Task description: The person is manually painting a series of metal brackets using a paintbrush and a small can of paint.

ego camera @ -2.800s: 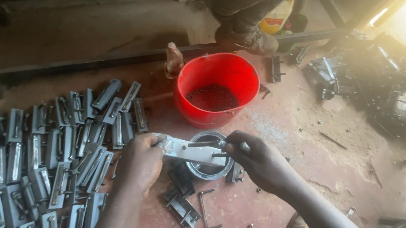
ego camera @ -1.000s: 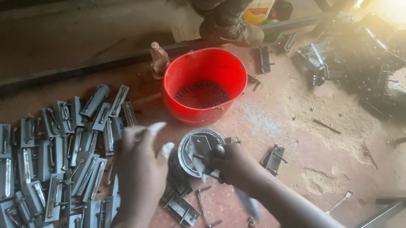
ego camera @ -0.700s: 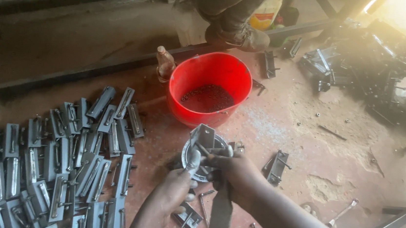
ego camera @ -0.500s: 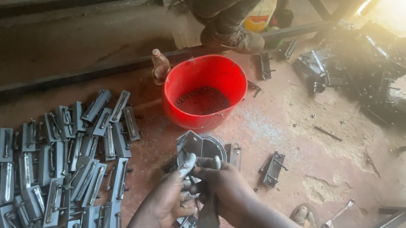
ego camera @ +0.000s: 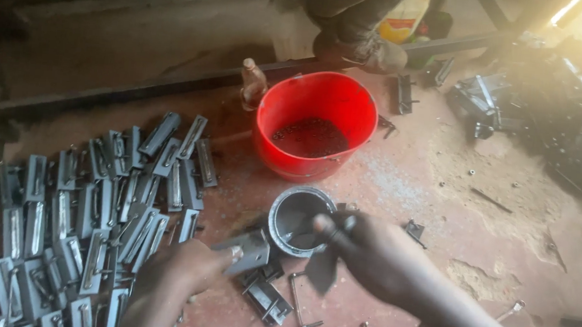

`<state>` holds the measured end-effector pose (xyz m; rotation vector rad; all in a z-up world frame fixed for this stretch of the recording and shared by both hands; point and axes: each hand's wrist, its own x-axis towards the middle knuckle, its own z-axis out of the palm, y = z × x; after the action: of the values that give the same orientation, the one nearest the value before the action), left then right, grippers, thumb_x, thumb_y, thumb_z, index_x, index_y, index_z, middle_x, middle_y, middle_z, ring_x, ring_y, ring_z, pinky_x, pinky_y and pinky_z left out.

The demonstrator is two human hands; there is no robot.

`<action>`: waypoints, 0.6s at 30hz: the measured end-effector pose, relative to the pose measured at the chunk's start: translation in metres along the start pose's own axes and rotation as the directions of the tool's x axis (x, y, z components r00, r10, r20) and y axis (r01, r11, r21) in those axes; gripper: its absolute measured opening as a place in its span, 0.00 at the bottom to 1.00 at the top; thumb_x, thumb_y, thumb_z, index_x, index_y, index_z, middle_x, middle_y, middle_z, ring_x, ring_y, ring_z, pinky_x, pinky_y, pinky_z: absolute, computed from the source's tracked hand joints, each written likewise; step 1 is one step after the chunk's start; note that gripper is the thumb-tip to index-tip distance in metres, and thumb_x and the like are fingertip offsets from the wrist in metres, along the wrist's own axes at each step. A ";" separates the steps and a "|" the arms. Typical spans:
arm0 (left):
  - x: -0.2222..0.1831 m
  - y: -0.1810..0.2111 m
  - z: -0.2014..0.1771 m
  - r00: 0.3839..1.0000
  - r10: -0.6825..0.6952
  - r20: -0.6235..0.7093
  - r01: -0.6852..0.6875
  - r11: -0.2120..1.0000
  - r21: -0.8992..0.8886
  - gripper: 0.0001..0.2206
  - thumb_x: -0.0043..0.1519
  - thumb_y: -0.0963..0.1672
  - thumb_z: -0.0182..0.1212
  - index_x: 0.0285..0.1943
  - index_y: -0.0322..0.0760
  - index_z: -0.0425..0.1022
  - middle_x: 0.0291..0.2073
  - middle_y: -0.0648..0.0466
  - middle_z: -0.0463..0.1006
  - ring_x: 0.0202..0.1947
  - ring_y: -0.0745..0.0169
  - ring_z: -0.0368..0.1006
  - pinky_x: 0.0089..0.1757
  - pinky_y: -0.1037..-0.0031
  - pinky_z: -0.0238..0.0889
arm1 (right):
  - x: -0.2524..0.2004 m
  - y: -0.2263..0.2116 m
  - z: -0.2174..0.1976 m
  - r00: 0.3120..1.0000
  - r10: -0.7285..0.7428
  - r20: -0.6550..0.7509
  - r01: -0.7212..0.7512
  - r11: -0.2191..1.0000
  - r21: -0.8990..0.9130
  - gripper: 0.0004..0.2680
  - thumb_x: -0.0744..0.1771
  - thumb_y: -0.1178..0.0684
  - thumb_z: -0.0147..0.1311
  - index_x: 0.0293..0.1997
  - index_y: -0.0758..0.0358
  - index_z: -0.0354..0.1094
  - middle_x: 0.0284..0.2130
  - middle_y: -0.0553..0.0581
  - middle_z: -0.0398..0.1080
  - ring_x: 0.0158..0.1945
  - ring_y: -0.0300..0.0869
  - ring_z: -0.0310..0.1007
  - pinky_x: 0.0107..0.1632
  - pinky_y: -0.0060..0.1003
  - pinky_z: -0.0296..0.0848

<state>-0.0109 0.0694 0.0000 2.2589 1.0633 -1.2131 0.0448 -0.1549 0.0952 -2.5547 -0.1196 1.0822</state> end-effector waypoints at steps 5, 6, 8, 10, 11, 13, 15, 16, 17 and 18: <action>-0.003 -0.009 0.003 0.999 -0.027 0.018 0.027 0.999 -0.019 0.33 0.58 0.66 0.54 0.51 0.42 0.85 0.40 0.51 0.86 0.35 0.56 0.80 0.35 0.71 0.67 | 0.018 0.007 0.014 0.999 -0.040 -0.003 0.040 0.999 0.020 0.17 0.69 0.34 0.38 0.38 0.50 0.74 0.33 0.48 0.81 0.38 0.40 0.81 0.44 0.36 0.75; -0.003 -0.007 0.003 0.999 -0.023 0.024 0.023 1.000 -0.017 0.33 0.58 0.66 0.55 0.51 0.42 0.84 0.40 0.51 0.85 0.35 0.57 0.79 0.35 0.72 0.67 | 0.020 0.006 0.018 0.999 -0.040 -0.010 0.040 0.999 0.029 0.17 0.69 0.34 0.39 0.38 0.50 0.74 0.34 0.48 0.81 0.38 0.39 0.81 0.44 0.36 0.76; -0.003 -0.003 0.005 0.999 -0.016 0.037 0.016 1.000 -0.012 0.32 0.58 0.65 0.55 0.50 0.42 0.84 0.40 0.52 0.85 0.36 0.57 0.79 0.35 0.72 0.68 | 0.025 0.002 0.031 0.999 -0.039 -0.024 0.040 0.998 0.048 0.15 0.69 0.36 0.41 0.38 0.50 0.75 0.34 0.48 0.81 0.38 0.39 0.81 0.44 0.35 0.76; -0.002 0.000 0.006 0.999 -0.010 0.049 0.010 1.000 -0.007 0.31 0.58 0.65 0.55 0.50 0.42 0.84 0.40 0.52 0.84 0.36 0.58 0.79 0.35 0.73 0.68 | 0.027 -0.003 0.037 0.999 -0.039 -0.038 0.041 0.997 0.066 0.14 0.69 0.38 0.42 0.39 0.50 0.75 0.35 0.47 0.82 0.37 0.38 0.81 0.43 0.35 0.77; -0.002 0.001 0.006 0.998 -0.007 0.054 0.008 1.000 -0.005 0.31 0.58 0.65 0.56 0.49 0.42 0.84 0.40 0.52 0.84 0.36 0.58 0.79 0.36 0.73 0.68 | 0.026 -0.006 0.036 0.998 -0.039 -0.045 0.043 0.996 0.075 0.14 0.69 0.39 0.43 0.39 0.50 0.76 0.35 0.47 0.82 0.37 0.38 0.81 0.43 0.34 0.77; -0.002 0.000 0.006 0.998 -0.008 0.064 0.009 1.000 -0.005 0.31 0.59 0.65 0.56 0.49 0.42 0.83 0.41 0.52 0.84 0.36 0.59 0.78 0.36 0.74 0.68 | 0.021 -0.012 0.030 0.997 -0.047 -0.055 0.052 0.994 0.091 0.12 0.69 0.40 0.45 0.40 0.50 0.76 0.35 0.46 0.82 0.37 0.37 0.81 0.43 0.34 0.78; -0.003 -0.005 0.005 0.997 -0.021 0.073 0.022 1.000 -0.018 0.30 0.59 0.65 0.56 0.48 0.42 0.83 0.41 0.53 0.83 0.37 0.59 0.78 0.36 0.74 0.68 | 0.015 -0.017 0.018 0.996 -0.068 -0.057 0.073 0.992 0.099 0.11 0.68 0.42 0.46 0.40 0.49 0.77 0.36 0.46 0.82 0.37 0.37 0.81 0.43 0.33 0.78; -0.003 -0.008 0.005 0.997 -0.027 0.075 0.029 0.999 -0.023 0.30 0.59 0.64 0.56 0.48 0.42 0.83 0.41 0.53 0.83 0.37 0.59 0.78 0.36 0.74 0.69 | 0.018 -0.014 0.022 0.995 -0.080 -0.059 0.085 0.991 0.105 0.11 0.68 0.43 0.47 0.41 0.49 0.77 0.36 0.46 0.83 0.36 0.36 0.81 0.43 0.33 0.78; -0.003 -0.010 0.004 0.996 -0.033 0.077 0.036 0.999 -0.029 0.30 0.59 0.64 0.57 0.48 0.42 0.83 0.41 0.53 0.83 0.37 0.60 0.78 0.36 0.75 0.69 | 0.021 -0.011 0.027 0.994 -0.091 -0.061 0.097 0.989 0.110 0.10 0.68 0.43 0.48 0.41 0.49 0.77 0.36 0.45 0.83 0.36 0.36 0.81 0.42 0.33 0.79; -0.003 -0.010 0.004 0.996 -0.032 0.081 0.035 0.999 -0.028 0.29 0.59 0.64 0.57 0.48 0.42 0.83 0.41 0.53 0.83 0.37 0.60 0.78 0.36 0.75 0.69 | 0.024 -0.006 0.030 0.993 -0.094 -0.067 0.102 0.988 0.118 0.10 0.68 0.44 0.48 0.41 0.49 0.78 0.37 0.45 0.83 0.36 0.36 0.81 0.42 0.32 0.79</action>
<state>-0.0221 0.0716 0.0007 2.1587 1.0857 -1.2823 0.0405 -0.1349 0.0617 -2.4434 -0.1567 0.9437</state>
